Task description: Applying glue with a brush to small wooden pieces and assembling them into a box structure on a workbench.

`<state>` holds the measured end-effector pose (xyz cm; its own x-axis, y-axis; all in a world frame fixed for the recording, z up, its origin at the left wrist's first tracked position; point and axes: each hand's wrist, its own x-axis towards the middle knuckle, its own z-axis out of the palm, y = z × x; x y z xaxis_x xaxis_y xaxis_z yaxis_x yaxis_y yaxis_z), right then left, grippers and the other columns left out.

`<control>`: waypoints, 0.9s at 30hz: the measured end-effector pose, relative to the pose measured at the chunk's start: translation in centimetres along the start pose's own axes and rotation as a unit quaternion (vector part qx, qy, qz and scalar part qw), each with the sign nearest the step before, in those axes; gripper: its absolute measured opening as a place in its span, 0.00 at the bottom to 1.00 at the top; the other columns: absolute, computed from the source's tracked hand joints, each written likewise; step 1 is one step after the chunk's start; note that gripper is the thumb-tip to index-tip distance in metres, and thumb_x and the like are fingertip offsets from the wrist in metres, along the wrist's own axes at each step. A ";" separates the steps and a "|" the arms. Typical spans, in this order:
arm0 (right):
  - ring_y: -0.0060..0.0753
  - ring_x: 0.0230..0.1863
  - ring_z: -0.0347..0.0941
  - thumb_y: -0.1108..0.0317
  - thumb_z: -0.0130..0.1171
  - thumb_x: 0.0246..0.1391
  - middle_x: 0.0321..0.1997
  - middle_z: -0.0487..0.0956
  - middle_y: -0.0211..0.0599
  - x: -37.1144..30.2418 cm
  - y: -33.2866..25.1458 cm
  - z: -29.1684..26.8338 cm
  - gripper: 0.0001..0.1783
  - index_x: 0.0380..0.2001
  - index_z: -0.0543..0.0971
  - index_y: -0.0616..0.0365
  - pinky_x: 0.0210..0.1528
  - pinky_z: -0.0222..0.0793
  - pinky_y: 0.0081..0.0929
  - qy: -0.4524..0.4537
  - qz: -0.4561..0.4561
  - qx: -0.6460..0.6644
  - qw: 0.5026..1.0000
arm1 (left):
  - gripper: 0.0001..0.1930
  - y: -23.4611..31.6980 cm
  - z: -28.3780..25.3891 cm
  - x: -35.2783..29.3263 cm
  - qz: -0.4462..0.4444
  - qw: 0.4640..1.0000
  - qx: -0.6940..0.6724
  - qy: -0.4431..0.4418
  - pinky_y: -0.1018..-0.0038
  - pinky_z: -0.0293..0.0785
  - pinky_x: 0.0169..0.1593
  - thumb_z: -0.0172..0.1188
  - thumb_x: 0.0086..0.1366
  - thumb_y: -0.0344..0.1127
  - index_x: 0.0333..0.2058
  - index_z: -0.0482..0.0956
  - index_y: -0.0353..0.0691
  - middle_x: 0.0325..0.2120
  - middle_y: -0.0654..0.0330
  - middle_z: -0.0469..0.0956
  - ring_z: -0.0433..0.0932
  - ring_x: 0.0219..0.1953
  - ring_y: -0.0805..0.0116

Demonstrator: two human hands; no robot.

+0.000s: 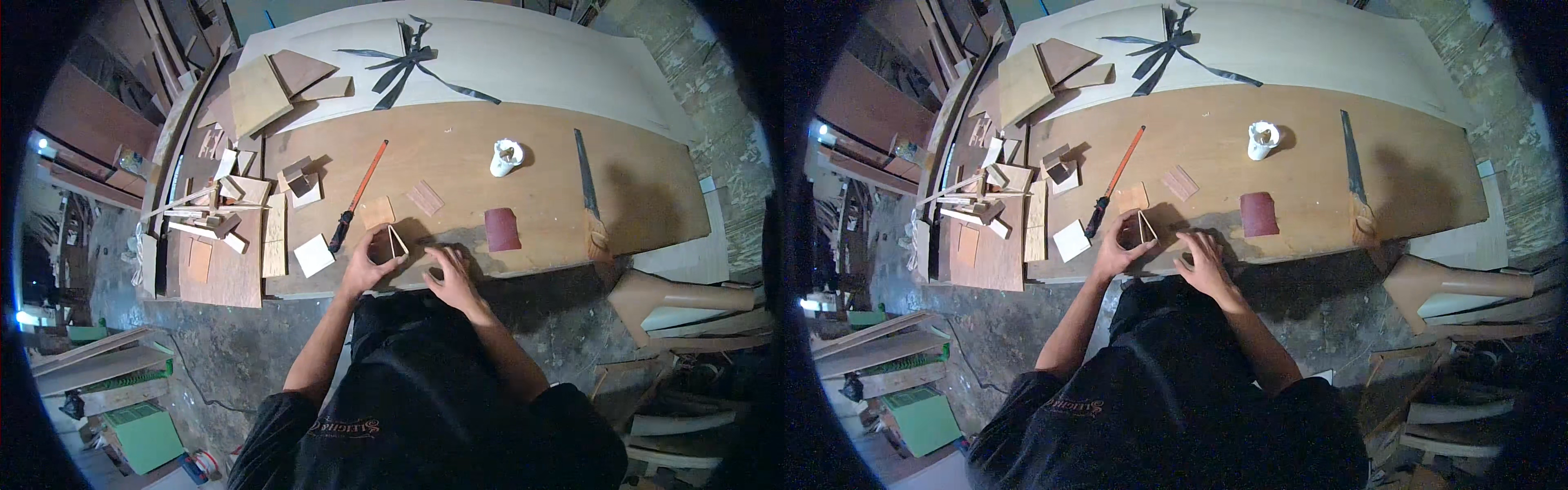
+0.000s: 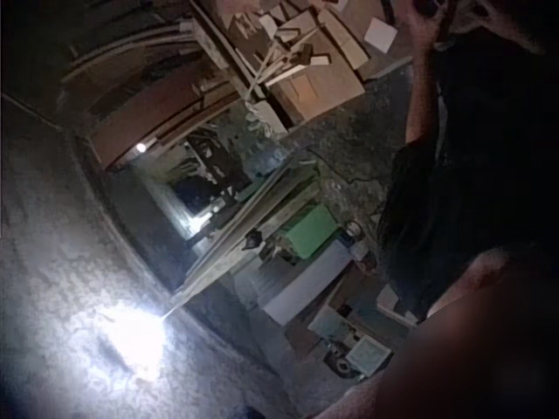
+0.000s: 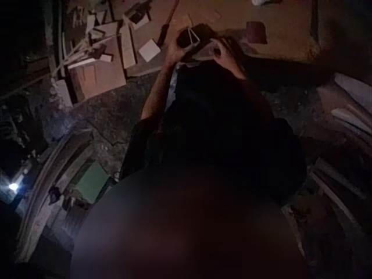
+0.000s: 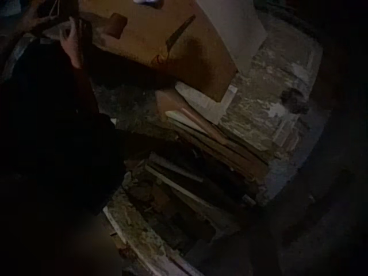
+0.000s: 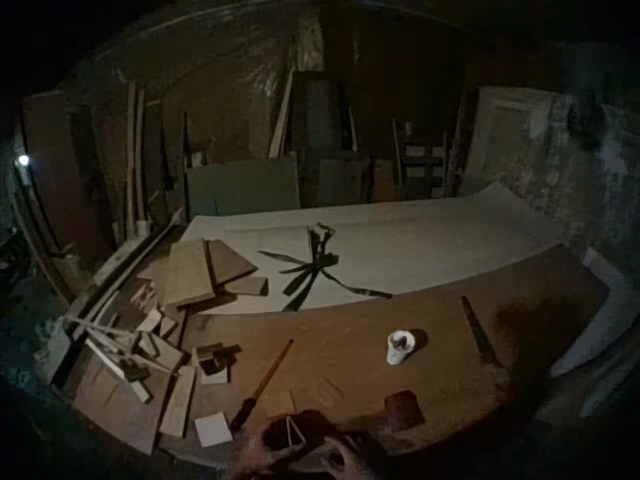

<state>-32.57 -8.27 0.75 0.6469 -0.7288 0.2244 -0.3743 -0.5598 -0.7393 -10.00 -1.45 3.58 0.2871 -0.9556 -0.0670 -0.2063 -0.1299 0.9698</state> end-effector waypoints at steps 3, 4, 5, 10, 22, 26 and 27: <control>0.49 0.53 0.67 0.64 0.65 0.51 0.48 0.73 0.41 -0.5 1.0 -1.2 0.29 0.57 0.71 0.53 0.54 0.61 0.47 0.006 0.004 -0.016 1.000 | 0.39 0.3 -0.3 1.8 0.011 1.000 0.016 0.006 0.65 0.70 0.60 0.76 0.52 0.38 0.61 0.68 0.39 0.51 0.51 0.76 0.75 0.55 0.61; 0.48 0.52 0.67 0.65 0.64 0.51 0.47 0.73 0.40 -0.6 1.2 -1.4 0.28 0.57 0.71 0.53 0.54 0.61 0.47 0.009 0.008 -0.024 1.000 | 0.39 0.5 -0.4 2.6 0.010 1.000 0.020 0.012 0.65 0.69 0.61 0.77 0.51 0.41 0.60 0.69 0.39 0.51 0.52 0.77 0.74 0.56 0.61; 0.47 0.51 0.68 0.66 0.64 0.51 0.45 0.74 0.40 -0.6 1.3 -1.5 0.27 0.56 0.72 0.54 0.54 0.61 0.46 0.026 -0.005 -0.021 0.999 | 0.39 0.7 -0.5 3.6 0.015 0.999 0.036 0.010 0.65 0.70 0.60 0.77 0.52 0.42 0.60 0.69 0.40 0.51 0.51 0.77 0.74 0.56 0.60; 0.47 0.48 0.70 0.67 0.61 0.50 0.42 0.75 0.39 -0.3 1.1 -1.1 0.24 0.53 0.73 0.54 0.49 0.63 0.45 0.059 0.023 -0.044 0.997 | 0.39 1.6 0.2 10.1 0.020 1.000 0.004 0.003 0.66 0.75 0.54 0.76 0.53 0.40 0.61 0.67 0.39 0.51 0.52 0.75 0.76 0.53 0.61; 0.50 0.46 0.71 0.65 0.62 0.51 0.41 0.75 0.44 -0.5 0.8 0.1 0.23 0.51 0.73 0.57 0.51 0.65 0.48 0.109 0.082 -0.057 0.989 | 0.38 2.7 7.9 27.6 0.094 0.994 0.007 -0.048 0.65 0.73 0.56 0.76 0.53 0.38 0.59 0.65 0.38 0.50 0.50 0.76 0.76 0.53 0.60; 0.51 0.47 0.71 0.61 0.60 0.51 0.41 0.76 0.43 -0.4 1.4 1.3 0.24 0.51 0.74 0.56 0.51 0.64 0.50 0.106 0.134 -0.038 0.985 | 0.38 1.8 9.8 30.5 0.116 0.991 -0.031 -0.058 0.66 0.71 0.59 0.76 0.53 0.36 0.58 0.64 0.34 0.50 0.51 0.76 0.75 0.54 0.63; 0.51 0.47 0.71 0.61 0.60 0.51 0.41 0.76 0.43 -0.5 1.6 1.3 0.24 0.51 0.74 0.56 0.51 0.64 0.50 0.106 0.135 -0.040 0.984 | 0.38 1.5 10.2 30.7 0.116 0.991 -0.034 -0.059 0.66 0.71 0.59 0.76 0.53 0.36 0.58 0.64 0.34 0.50 0.51 0.76 0.75 0.54 0.63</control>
<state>-32.65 -8.30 -1.42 0.3679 -0.9159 0.1606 -0.5704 -0.3587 -0.7390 -11.02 -33.72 0.59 0.1279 -0.9823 0.1368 -0.1899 0.1112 0.9755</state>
